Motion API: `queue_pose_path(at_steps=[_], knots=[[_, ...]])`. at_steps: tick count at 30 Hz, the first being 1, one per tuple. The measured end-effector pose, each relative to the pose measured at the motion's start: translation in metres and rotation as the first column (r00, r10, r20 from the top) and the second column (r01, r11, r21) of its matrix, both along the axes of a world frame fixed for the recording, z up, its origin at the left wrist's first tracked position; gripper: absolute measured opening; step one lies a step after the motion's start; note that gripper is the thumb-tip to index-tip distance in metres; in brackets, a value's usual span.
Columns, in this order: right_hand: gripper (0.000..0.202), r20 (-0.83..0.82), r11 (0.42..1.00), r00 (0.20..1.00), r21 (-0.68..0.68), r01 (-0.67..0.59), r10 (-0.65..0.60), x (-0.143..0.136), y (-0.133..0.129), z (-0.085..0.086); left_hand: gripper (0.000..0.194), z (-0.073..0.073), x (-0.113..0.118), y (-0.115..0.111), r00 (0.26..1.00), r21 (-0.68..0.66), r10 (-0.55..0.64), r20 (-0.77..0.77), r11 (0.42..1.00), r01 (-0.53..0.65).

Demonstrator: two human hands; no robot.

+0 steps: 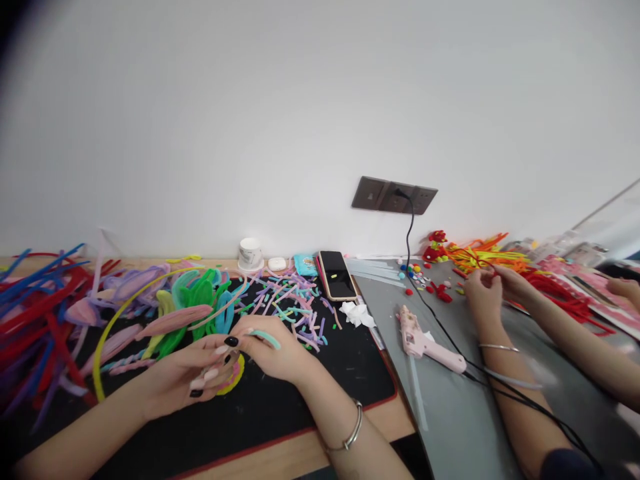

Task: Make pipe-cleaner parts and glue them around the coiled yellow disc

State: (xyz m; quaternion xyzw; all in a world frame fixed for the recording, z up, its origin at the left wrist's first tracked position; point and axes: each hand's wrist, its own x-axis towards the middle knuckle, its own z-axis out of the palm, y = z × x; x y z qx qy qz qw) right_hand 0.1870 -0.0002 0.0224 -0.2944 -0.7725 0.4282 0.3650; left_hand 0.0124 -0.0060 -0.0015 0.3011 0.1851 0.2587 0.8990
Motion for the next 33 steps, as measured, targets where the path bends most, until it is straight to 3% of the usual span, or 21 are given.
queue_pose_path(at_steps=[11, 18, 21, 24, 26, 27, 29, 31, 33], knots=[[0.039, -0.020, 0.985, 0.998, 0.161, -0.058, 0.062, -0.001, -0.010, 0.006, 0.017, -0.011, 0.005, -0.012, 0.950, -0.022, -0.143, 0.279, 0.988, 0.155], [0.048, -0.028, 0.969, 0.989, 0.206, -0.137, 0.146, -0.004, -0.017, 0.012, 0.026, -0.011, 0.008, -0.019, 0.929, -0.014, -0.256, 0.268, 0.963, 0.269], [0.041, -0.039, 0.990, 0.996, 0.122, -0.071, 0.077, -0.001, -0.014, 0.013, 0.029, -0.012, 0.009, -0.016, 0.970, 0.025, -0.174, 0.169, 0.985, 0.173], [0.036, -0.108, 0.999, 0.993, -0.016, 0.040, -0.041, 0.010, -0.002, 0.012, 0.028, -0.011, 0.009, -0.008, 0.990, 0.230, 0.094, -0.108, 0.971, -0.067], [0.048, -0.269, 0.985, 0.958, -0.164, 0.061, -0.104, 0.021, 0.009, 0.012, 0.025, -0.010, 0.007, -0.001, 0.896, 0.495, 0.330, -0.296, 0.856, -0.151], [0.056, -0.354, 0.974, 0.924, -0.217, 0.072, -0.148, 0.027, 0.013, 0.011, 0.023, -0.008, 0.005, 0.002, 0.832, 0.647, 0.429, -0.352, 0.754, -0.115], [0.059, -0.408, 0.950, 0.883, -0.291, 0.116, -0.233, 0.038, 0.020, 0.012, 0.018, -0.005, 0.001, 0.006, 0.729, 0.867, 0.598, -0.334, 0.498, -0.012], [0.041, -0.292, 0.935, 0.921, -0.316, 0.162, -0.258, 0.044, 0.023, 0.014, 0.016, -0.004, -0.003, 0.007, 0.696, 0.965, 0.677, -0.239, 0.247, 0.091], [0.025, -0.096, 0.936, 0.979, -0.322, 0.140, -0.179, 0.045, 0.021, 0.016, 0.019, -0.004, -0.005, 0.007, 0.715, 0.987, 0.685, -0.141, 0.045, 0.151]])
